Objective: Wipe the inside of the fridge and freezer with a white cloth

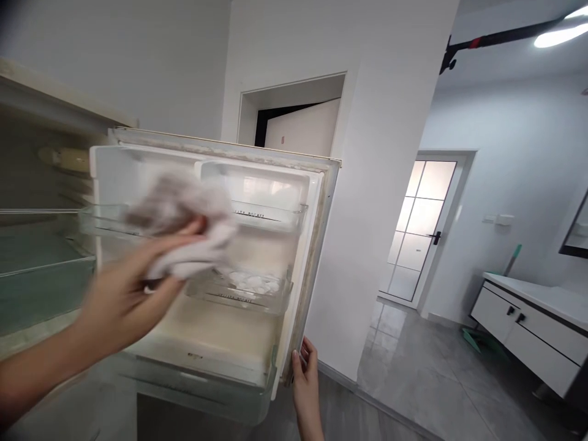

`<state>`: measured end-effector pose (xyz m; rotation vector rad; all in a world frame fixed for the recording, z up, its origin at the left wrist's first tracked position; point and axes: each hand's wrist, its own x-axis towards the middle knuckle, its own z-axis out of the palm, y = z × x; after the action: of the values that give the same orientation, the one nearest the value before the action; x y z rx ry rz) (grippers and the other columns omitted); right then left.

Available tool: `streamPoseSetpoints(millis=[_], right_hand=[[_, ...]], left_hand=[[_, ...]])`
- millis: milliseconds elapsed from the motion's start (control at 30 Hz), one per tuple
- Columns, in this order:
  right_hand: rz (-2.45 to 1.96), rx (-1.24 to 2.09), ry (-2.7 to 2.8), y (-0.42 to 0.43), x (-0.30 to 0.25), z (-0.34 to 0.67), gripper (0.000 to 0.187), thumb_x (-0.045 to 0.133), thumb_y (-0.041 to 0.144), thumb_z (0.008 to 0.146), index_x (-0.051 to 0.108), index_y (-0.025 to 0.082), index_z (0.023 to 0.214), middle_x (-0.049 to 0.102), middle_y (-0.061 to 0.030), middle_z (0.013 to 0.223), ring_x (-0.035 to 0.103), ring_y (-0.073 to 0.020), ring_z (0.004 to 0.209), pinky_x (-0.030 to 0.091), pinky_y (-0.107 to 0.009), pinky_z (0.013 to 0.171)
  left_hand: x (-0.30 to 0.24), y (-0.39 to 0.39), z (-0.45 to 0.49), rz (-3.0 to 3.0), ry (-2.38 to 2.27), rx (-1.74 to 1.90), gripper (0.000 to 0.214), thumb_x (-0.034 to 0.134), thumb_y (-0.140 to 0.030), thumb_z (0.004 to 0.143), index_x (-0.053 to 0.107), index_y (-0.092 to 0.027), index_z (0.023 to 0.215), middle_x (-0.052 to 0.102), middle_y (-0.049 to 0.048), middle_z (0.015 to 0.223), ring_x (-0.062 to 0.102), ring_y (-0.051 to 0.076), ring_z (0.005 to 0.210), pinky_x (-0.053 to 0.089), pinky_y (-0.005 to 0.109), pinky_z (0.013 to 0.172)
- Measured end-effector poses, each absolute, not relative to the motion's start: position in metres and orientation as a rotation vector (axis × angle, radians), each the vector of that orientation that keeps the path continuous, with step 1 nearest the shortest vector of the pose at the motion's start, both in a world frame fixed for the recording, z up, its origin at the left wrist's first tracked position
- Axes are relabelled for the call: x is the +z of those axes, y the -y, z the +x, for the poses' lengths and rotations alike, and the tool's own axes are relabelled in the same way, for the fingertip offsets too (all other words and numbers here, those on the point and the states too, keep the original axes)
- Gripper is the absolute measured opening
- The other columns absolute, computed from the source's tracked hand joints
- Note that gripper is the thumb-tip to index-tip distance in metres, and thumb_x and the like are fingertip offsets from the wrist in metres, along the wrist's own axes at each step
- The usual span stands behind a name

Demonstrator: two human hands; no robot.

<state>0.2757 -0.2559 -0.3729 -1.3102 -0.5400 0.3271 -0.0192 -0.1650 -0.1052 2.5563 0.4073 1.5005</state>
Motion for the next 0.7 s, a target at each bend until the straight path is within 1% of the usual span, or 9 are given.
streamPoseSetpoints(millis=[67,100,133,233,300,367,467,567,700], right_hand=[[-1.313,0.328,0.555,0.256,-0.375,0.276,0.081,0.063,0.077,0.06,0.049,0.022,0.117,0.057,-0.0141,0.128,0.053,-0.0277,0.119,0.042,-0.042,0.101],[-1.318,0.328,0.559,0.257,-0.375,0.276,0.08,0.063,0.077,0.06,0.049,0.022,0.117,0.057,-0.0142,0.128,0.052,-0.0279,0.119,0.041,-0.042,0.102],[-1.323,0.326,0.558,0.257,-0.376,0.276,0.081,0.063,0.077,0.06,0.049,0.022,0.117,0.057,-0.0143,0.128,0.051,-0.028,0.12,0.04,-0.042,0.103],[-1.329,0.331,0.549,0.257,-0.376,0.275,0.083,0.061,0.078,0.06,0.048,0.021,0.119,0.056,-0.0153,0.129,0.051,-0.0279,0.12,0.04,-0.042,0.103],[-1.327,0.341,0.548,0.257,-0.375,0.275,0.085,0.061,0.079,0.059,0.046,0.02,0.119,0.056,-0.0158,0.128,0.052,-0.0277,0.119,0.041,-0.041,0.102],[-1.328,0.358,0.551,0.256,-0.373,0.276,0.086,0.062,0.079,0.059,0.045,0.02,0.119,0.056,-0.016,0.128,0.051,-0.0277,0.12,0.04,-0.041,0.102],[-1.35,0.377,0.556,0.255,-0.37,0.278,0.087,0.061,0.079,0.059,0.045,0.02,0.12,0.052,-0.0162,0.133,0.048,-0.028,0.124,0.04,-0.04,0.102],[-1.368,0.373,0.539,0.253,-0.368,0.278,0.089,0.061,0.08,0.058,0.044,0.02,0.121,0.051,-0.0165,0.134,0.048,-0.0288,0.124,0.043,-0.039,0.098],[-1.376,0.346,0.522,0.251,-0.372,0.28,0.089,0.06,0.081,0.058,0.043,0.02,0.121,0.055,-0.0162,0.127,0.052,-0.0286,0.118,0.046,-0.038,0.093]], left_hand=[[-0.092,0.154,0.01,2.942,-0.357,1.245,0.042,0.045,-0.027,0.091,0.05,-0.031,0.133,0.061,0.0044,0.135,0.065,0.026,0.11,0.056,0.04,0.085],[-0.085,0.146,0.023,3.107,-0.327,1.071,0.043,0.042,-0.024,0.091,0.049,-0.029,0.134,0.062,0.0062,0.134,0.065,0.026,0.111,0.056,0.039,0.085],[-0.08,0.136,0.034,3.23,-0.317,0.984,0.045,0.04,-0.021,0.091,0.047,-0.027,0.135,0.06,0.0082,0.136,0.064,0.027,0.112,0.055,0.04,0.086],[-0.072,0.112,0.06,3.471,-0.263,0.872,0.05,0.04,-0.018,0.09,0.044,-0.024,0.139,0.045,0.0118,0.149,0.062,0.031,0.115,0.054,0.044,0.087],[-0.073,0.106,0.077,3.523,-0.148,0.824,0.052,0.042,-0.02,0.09,0.041,-0.024,0.142,0.044,0.0132,0.15,0.063,0.031,0.112,0.054,0.043,0.086],[-0.074,0.108,0.093,3.49,0.022,0.792,0.051,0.041,-0.021,0.091,0.041,-0.024,0.141,0.048,0.0139,0.147,0.062,0.03,0.114,0.053,0.041,0.087],[-0.071,0.121,0.111,3.324,0.165,0.715,0.041,0.037,-0.022,0.093,0.051,-0.02,0.132,0.054,0.0143,0.141,0.057,0.029,0.121,0.048,0.04,0.094],[-0.065,0.132,0.117,3.036,0.14,0.589,0.034,0.035,-0.022,0.094,0.056,-0.016,0.12,0.063,0.013,0.126,0.059,0.025,0.115,0.046,0.038,0.096],[-0.064,0.134,0.113,2.626,0.187,0.386,0.032,0.029,-0.03,0.097,0.054,-0.016,0.113,0.062,0.0096,0.123,0.057,0.018,0.112,0.045,0.032,0.097]])
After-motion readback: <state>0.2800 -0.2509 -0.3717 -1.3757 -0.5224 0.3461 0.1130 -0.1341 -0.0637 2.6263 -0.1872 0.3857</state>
